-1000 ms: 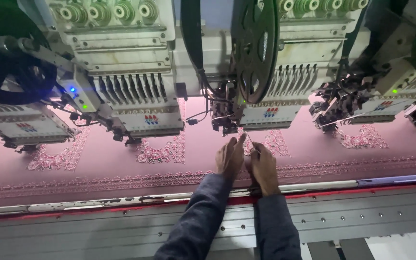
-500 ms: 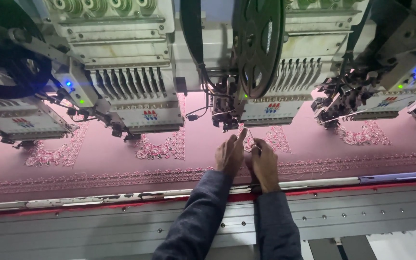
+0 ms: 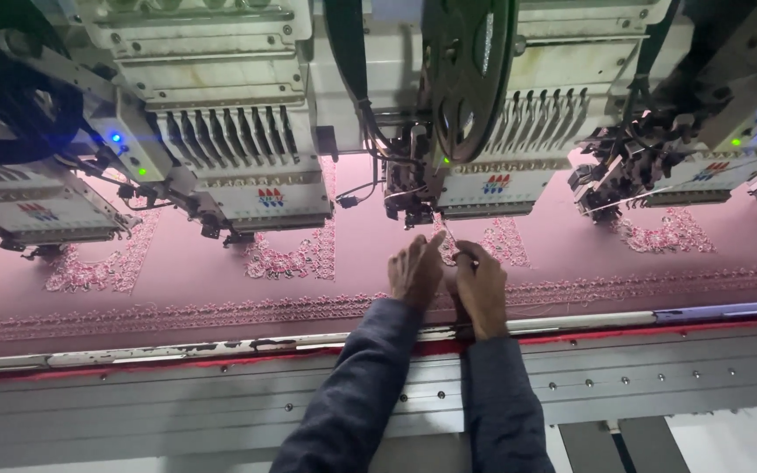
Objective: The person walks through a textile factory and threads the needles of multiple industrial embroidery machines. They pull thread through the needle eye by hand and use a pair of scissors to cut the thread after threading.
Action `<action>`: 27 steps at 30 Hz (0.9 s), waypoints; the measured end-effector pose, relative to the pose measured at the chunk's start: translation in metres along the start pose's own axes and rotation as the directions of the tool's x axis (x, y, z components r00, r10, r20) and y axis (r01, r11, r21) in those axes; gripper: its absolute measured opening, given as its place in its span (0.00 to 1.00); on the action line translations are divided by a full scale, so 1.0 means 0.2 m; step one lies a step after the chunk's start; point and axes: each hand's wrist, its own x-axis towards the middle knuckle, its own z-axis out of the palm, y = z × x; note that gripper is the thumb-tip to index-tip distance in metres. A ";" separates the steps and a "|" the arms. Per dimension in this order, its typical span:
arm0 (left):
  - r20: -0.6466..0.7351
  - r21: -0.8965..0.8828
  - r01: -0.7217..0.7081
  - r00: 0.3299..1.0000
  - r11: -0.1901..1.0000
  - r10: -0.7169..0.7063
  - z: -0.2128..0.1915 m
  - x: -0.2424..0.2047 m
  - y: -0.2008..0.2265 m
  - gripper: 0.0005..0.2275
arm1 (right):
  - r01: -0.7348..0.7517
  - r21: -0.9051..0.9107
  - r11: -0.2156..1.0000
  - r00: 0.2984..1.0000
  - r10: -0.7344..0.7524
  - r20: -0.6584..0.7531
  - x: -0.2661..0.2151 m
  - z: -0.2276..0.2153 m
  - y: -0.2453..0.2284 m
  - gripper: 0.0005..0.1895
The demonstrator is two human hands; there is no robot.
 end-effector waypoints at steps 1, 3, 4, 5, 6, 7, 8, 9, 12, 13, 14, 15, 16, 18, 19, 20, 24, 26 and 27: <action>0.001 0.000 -0.001 1.000 1.000 0.001 -0.03 0.01 0.02 0.19 | -0.002 0.000 1.000 1.000 0.002 -0.001 0.00 -0.01 -0.01 0.19; 0.018 -0.030 0.070 0.997 0.997 -0.070 -0.10 0.02 0.05 0.16 | -0.025 0.046 0.999 1.000 0.025 0.007 0.00 -0.02 -0.05 0.19; 0.018 -0.030 0.070 0.997 0.997 -0.070 -0.14 0.02 0.06 0.16 | -0.025 0.046 0.999 1.000 0.025 0.007 0.00 -0.01 -0.05 0.19; 0.047 -0.048 0.096 0.995 0.994 -0.094 -0.18 0.02 0.08 0.16 | -0.027 0.050 0.998 1.000 0.027 0.001 0.00 -0.01 -0.05 0.20; 0.077 -0.065 0.122 0.990 0.990 -0.117 -0.22 0.01 0.10 0.16 | -0.029 0.054 0.998 1.000 0.030 -0.005 -0.01 -0.01 -0.05 0.20; 0.077 -0.065 0.122 0.990 0.990 -0.117 -0.25 0.02 0.11 0.16 | -0.029 0.054 0.998 1.000 0.030 -0.004 -0.01 -0.02 -0.06 0.20; 0.126 -0.086 0.137 0.984 0.987 -0.126 -0.28 0.02 0.13 0.16 | -0.022 0.070 0.997 1.000 0.021 0.001 -0.02 -0.02 -0.06 0.20; 0.173 -0.106 0.151 0.976 0.983 -0.131 -0.31 0.03 0.15 0.16 | -0.012 0.087 0.996 1.000 0.012 0.006 -0.02 -0.03 -0.07 0.21; 0.178 -0.125 0.141 0.977 0.982 -0.117 -0.32 0.02 0.15 0.17 | 0.002 0.115 0.993 1.000 -0.004 0.014 -0.02 -0.02 -0.08 0.21; 0.179 -0.126 0.141 0.977 0.982 -0.118 -0.35 0.02 0.16 0.17 | 0.002 0.114 0.994 1.000 -0.003 0.015 -0.02 -0.01 -0.07 0.21; 0.178 -0.129 0.144 0.977 0.981 -0.120 -0.38 0.02 0.18 0.17 | -0.018 0.137 0.990 1.000 0.016 0.019 -0.01 -0.01 -0.06 0.21; 0.176 -0.131 0.146 0.977 0.981 -0.122 -0.41 0.02 0.19 0.17 | -0.038 0.162 0.986 0.999 0.035 0.023 -0.01 0.00 -0.06 0.21; 0.177 -0.131 0.146 0.977 0.981 -0.121 -0.40 0.02 0.19 0.17 | -0.039 0.161 0.986 0.999 0.036 0.023 -0.06 -0.01 -0.12 0.21; 0.181 -0.153 0.166 0.974 0.974 -0.138 -0.40 0.03 0.18 0.18 | -0.131 0.411 0.902 0.991 0.120 0.053 -0.16 -0.04 -0.27 0.20; 0.180 -0.154 0.166 0.974 0.974 -0.137 -0.42 0.03 0.19 0.18 | -0.130 0.411 0.902 0.991 0.119 0.052 -0.16 -0.05 -0.28 0.20; 0.196 -0.161 0.184 0.969 0.970 -0.151 -0.44 0.03 0.19 0.19 | -0.204 0.576 0.791 0.979 0.174 0.108 -0.17 -0.06 -0.30 0.19; 0.217 -0.197 0.242 0.956 0.950 -0.199 -0.55 0.03 0.23 0.18 | -0.370 0.852 0.370 0.927 0.207 0.313 -0.22 -0.10 -0.40 0.21; 0.209 -0.215 0.251 0.956 0.944 -0.206 -0.53 0.07 0.21 0.18 | -0.421 0.883 0.206 0.903 0.181 0.389 -0.15 -0.06 -0.34 0.19; 0.215 -0.234 0.266 0.952 0.935 -0.217 -0.50 0.07 0.20 0.19 | -0.471 0.881 0.038 0.874 0.154 0.461 -0.13 -0.05 -0.29 0.18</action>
